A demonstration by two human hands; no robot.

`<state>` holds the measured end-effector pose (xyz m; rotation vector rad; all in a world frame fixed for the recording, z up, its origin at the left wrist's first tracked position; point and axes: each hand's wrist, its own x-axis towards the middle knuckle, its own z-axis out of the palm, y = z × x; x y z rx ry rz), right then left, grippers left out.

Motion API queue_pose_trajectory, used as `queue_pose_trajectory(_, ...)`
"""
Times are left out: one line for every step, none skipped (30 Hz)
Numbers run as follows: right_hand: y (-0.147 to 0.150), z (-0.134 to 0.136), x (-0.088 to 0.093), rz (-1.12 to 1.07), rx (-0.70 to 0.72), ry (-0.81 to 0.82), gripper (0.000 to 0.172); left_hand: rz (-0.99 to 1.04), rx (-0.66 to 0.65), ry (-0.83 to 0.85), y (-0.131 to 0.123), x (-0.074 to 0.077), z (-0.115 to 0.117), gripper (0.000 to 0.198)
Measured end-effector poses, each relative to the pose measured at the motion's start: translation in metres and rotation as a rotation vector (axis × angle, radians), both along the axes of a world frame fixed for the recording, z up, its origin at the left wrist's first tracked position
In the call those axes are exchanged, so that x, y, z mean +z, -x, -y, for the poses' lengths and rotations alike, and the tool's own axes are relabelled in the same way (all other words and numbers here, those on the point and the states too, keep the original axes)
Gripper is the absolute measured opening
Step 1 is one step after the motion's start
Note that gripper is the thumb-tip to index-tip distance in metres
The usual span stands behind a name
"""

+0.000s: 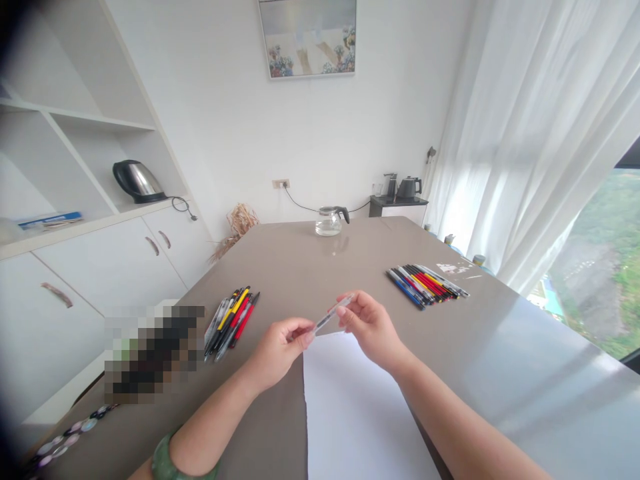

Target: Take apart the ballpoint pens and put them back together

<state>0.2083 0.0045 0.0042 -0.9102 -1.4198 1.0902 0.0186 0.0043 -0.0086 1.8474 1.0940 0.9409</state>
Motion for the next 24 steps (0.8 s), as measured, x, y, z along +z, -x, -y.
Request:
queue_pose_trajectory(0.0,-0.001,0.0,-0.002,-0.006,0.01,0.019,-0.002,0.006,-0.009,0.0,0.001,0.0,0.022)
queue_pose_trajectory(0.0,-0.001,-0.001,-0.006,-0.011,0.019,0.019,-0.004,0.014,-0.022,0.0,0.001,0.0,0.022)
queue_pose_trajectory(0.0,-0.002,-0.001,-0.01,-0.014,0.026,0.019,-0.005,0.023,-0.036,0.0,0.002,0.0,0.022)
queue_pose_trajectory(0.0,-0.002,-0.001,-0.015,-0.017,0.032,0.018,-0.006,0.031,-0.05,0.0,0.002,0.0,0.021)
queue_pose_trajectory(0.0,-0.002,-0.001,-0.018,-0.019,0.038,0.018,-0.008,0.037,-0.061,0.001,0.002,0.0,0.021)
queue_pose_trajectory(0.0,-0.003,-0.002,-0.019,-0.019,0.043,0.018,-0.01,0.042,-0.07,0.001,0.003,0.0,0.021)
queue_pose_trajectory(0.0,-0.003,-0.002,-0.018,-0.018,0.047,0.018,-0.013,0.045,-0.074,0.001,0.003,0.0,0.02)
queue_pose_trajectory(-0.001,-0.003,-0.002,-0.016,-0.017,0.051,0.018,-0.016,0.044,-0.074,0.001,0.003,0.0,0.021)
queue_pose_trajectory(-0.001,-0.003,-0.001,-0.015,-0.015,0.056,0.019,-0.017,0.043,-0.072,0.001,0.003,0.001,0.021)
queue_pose_trajectory(-0.001,-0.002,-0.001,-0.018,-0.014,0.059,0.02,-0.016,0.041,-0.07,0.001,0.003,0.001,0.021)
queue_pose_trajectory(-0.001,-0.002,-0.001,-0.022,-0.013,0.064,0.023,-0.014,0.04,-0.068,0.001,0.003,0.001,0.021)
queue_pose_trajectory(-0.001,-0.002,-0.001,-0.031,-0.017,0.067,0.026,-0.011,0.039,-0.066,0.001,0.003,0.0,0.021)
queue_pose_trajectory(-0.001,-0.001,-0.001,-0.043,-0.025,0.067,0.028,-0.006,0.039,-0.062,0.001,0.004,0.0,0.021)
queue_pose_trajectory(-0.001,-0.001,-0.001,-0.059,-0.035,0.066,0.03,-0.001,0.039,-0.058,0.001,0.004,0.0,0.021)
queue_pose_trajectory(-0.001,-0.002,-0.002,-0.075,-0.047,0.06,0.031,0.004,0.04,-0.053,0.001,0.004,0.0,0.021)
queue_pose_trajectory(-0.001,-0.002,-0.003,-0.088,-0.063,0.051,0.031,0.009,0.04,-0.048,0.001,0.004,0.0,0.022)
queue_pose_trajectory(-0.002,-0.003,-0.004,-0.098,-0.082,0.041,0.03,0.012,0.04,-0.044,0.002,0.004,0.0,0.022)
queue_pose_trajectory(-0.003,-0.004,-0.005,-0.1,-0.101,0.032,0.029,0.013,0.041,-0.042,0.002,0.004,0.0,0.022)
queue_pose_trajectory(-0.004,-0.005,-0.007,-0.095,-0.118,0.027,0.028,0.013,0.041,-0.042,0.002,0.004,0.0,0.022)
queue_pose_trajectory(-0.005,-0.005,-0.008,-0.084,-0.134,0.025,0.027,0.013,0.042,-0.044,0.002,0.004,0.0,0.022)
queue_pose_trajectory(-0.005,-0.006,-0.009,-0.073,-0.147,0.026,0.027,0.012,0.043,-0.047,0.002,0.004,0.0,0.022)
queue_pose_trajectory(-0.006,-0.007,-0.01,-0.063,-0.158,0.028,0.027,0.011,0.047,-0.05,0.002,0.004,0.0,0.022)
queue_pose_trajectory(-0.006,-0.008,-0.01,-0.058,-0.166,0.028,0.026,0.008,0.052,-0.054,0.002,0.004,0.0,0.022)
queue_pose_trajectory(-0.007,-0.008,-0.01,-0.054,-0.174,0.026,0.025,0.005,0.057,-0.057,0.003,0.003,0.0,0.022)
